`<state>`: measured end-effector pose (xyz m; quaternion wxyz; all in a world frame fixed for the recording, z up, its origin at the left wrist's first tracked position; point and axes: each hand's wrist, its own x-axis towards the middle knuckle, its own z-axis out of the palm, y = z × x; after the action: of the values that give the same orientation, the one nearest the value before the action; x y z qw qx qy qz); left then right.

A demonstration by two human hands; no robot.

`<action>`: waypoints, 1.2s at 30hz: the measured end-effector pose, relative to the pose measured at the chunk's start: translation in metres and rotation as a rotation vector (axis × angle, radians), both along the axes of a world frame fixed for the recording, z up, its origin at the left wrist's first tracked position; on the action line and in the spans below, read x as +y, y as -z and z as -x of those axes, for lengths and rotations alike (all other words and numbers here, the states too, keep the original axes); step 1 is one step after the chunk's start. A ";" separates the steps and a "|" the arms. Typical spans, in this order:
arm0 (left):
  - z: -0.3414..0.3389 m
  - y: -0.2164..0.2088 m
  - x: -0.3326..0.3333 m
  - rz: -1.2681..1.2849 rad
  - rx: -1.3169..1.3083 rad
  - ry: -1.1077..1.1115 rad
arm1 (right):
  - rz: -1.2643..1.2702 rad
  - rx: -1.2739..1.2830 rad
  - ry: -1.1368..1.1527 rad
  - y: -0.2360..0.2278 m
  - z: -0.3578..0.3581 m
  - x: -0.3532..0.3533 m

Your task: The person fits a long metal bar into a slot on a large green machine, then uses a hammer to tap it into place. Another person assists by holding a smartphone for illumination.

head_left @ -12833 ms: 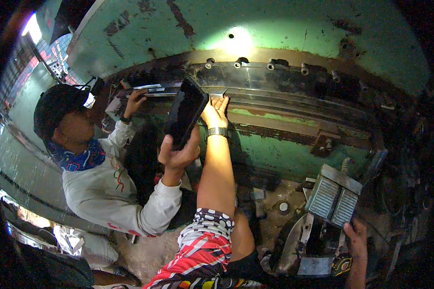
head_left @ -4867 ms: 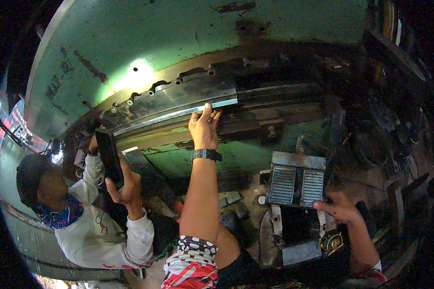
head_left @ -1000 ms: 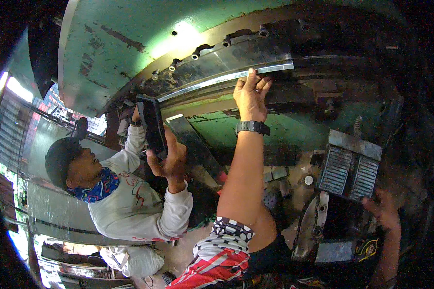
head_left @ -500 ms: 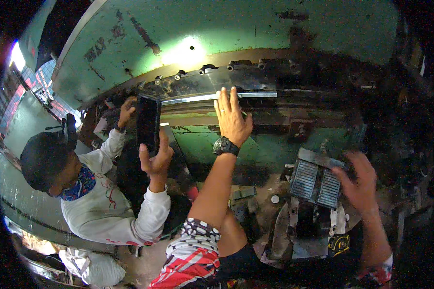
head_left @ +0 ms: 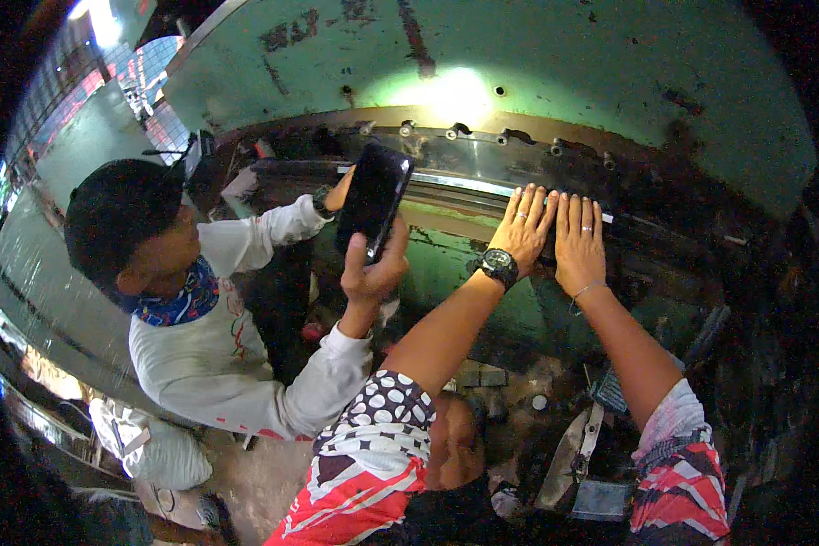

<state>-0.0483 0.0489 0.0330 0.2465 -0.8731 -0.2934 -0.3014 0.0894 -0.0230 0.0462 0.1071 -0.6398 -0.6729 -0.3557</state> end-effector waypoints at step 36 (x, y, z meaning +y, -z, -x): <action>0.065 0.026 -0.078 1.041 -0.277 0.011 | 0.350 -0.019 -0.104 -0.048 -0.019 -0.008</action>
<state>-0.1131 -0.0292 0.0070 -0.2615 -0.8333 -0.4294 -0.2297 0.1087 -0.0307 0.0940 0.0059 -0.6096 -0.7576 -0.2330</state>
